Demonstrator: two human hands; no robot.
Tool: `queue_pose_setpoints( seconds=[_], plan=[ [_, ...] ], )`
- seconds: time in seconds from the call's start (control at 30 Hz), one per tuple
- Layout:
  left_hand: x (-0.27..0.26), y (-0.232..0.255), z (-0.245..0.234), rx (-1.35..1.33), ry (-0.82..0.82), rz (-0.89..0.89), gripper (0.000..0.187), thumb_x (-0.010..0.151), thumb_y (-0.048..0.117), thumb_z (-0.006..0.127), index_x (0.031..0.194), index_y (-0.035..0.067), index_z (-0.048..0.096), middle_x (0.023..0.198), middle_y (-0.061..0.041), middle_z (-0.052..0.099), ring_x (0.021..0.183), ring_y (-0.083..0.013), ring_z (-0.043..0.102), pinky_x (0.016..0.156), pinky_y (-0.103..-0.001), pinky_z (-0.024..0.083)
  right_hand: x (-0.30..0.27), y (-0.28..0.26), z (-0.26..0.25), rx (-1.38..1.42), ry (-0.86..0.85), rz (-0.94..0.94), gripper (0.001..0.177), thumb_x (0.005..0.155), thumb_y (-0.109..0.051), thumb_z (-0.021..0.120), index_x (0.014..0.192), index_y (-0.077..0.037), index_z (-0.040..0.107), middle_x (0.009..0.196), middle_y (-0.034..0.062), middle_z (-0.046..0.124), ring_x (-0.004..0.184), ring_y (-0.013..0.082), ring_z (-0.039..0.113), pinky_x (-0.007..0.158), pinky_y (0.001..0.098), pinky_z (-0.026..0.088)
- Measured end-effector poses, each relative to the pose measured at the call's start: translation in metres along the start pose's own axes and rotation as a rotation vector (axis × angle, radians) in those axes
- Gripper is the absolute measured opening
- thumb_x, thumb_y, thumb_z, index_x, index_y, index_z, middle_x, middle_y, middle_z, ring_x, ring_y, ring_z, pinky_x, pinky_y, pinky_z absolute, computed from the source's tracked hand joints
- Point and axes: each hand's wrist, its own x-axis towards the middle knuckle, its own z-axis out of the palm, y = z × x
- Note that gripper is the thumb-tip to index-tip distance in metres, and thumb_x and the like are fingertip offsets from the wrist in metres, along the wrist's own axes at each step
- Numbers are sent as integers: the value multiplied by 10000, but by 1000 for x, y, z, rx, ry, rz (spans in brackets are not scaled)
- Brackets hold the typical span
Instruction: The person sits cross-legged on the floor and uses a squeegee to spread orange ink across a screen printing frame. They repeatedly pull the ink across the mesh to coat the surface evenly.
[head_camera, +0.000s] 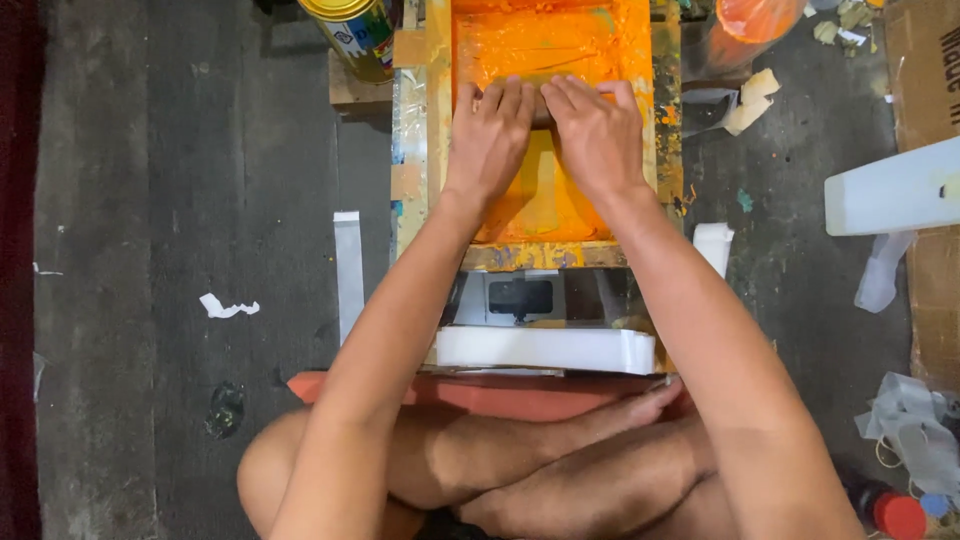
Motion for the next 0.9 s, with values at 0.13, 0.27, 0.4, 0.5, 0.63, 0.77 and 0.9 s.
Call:
queue_pose_setpoints(
  seconds=[0.13, 0.27, 0.4, 0.5, 0.63, 0.77, 0.9],
  plan=[
    [2, 2, -25, -43, 17, -15, 127, 904, 64, 649, 1006, 111, 707, 940, -36, 677, 860, -233, 604, 786, -391, 409, -2, -5, -14, 17, -49, 8, 259, 963, -84, 772, 1222, -82, 770, 1199, 77, 788, 1122, 214, 754, 962, 368, 445],
    [-11, 6, -45, -105, -47, -45, 97, 862, 71, 696, 918, 151, 701, 805, -9, 662, 760, -233, 619, 776, -402, 400, -17, -6, -23, 98, -150, 5, 210, 961, -48, 675, 1148, -120, 739, 1081, 21, 780, 1041, 166, 745, 972, 365, 418],
    [-27, 11, -58, -228, -170, -93, 70, 832, 171, 758, 891, 209, 750, 777, 27, 709, 771, -227, 698, 765, -433, 407, -29, -16, -48, 172, -236, 26, 199, 913, -44, 646, 1030, -181, 730, 934, -21, 766, 976, 173, 752, 976, 365, 424],
    [-34, 17, -86, -275, -228, -103, 72, 859, 238, 699, 853, 257, 768, 748, 28, 720, 757, -246, 710, 752, -450, 401, -37, -32, -78, 189, -294, 53, 181, 850, -44, 679, 959, -174, 741, 864, 12, 764, 914, 247, 757, 901, 422, 466],
    [-56, 29, -88, -243, -262, -92, 74, 839, 305, 704, 854, 296, 776, 744, 36, 719, 753, -248, 708, 743, -469, 409, -55, -47, -98, 181, -338, 53, 174, 805, -60, 696, 933, -168, 740, 843, 28, 765, 870, 269, 758, 901, 425, 480],
    [-65, 41, -114, -279, -367, -94, 101, 771, 232, 799, 871, 244, 802, 749, 1, 698, 718, -261, 679, 750, -445, 385, -66, -59, -121, 189, -424, 74, 108, 809, -61, 708, 859, -157, 710, 727, 21, 712, 779, 297, 741, 892, 415, 497],
    [-78, 53, -112, -254, -351, -154, 126, 786, 266, 831, 909, 264, 804, 815, -5, 708, 747, -251, 686, 732, -418, 386, -68, -72, -140, 198, -467, 104, 81, 826, -67, 715, 880, -127, 723, 712, 67, 702, 760, 340, 736, 844, 433, 513]
  ],
)
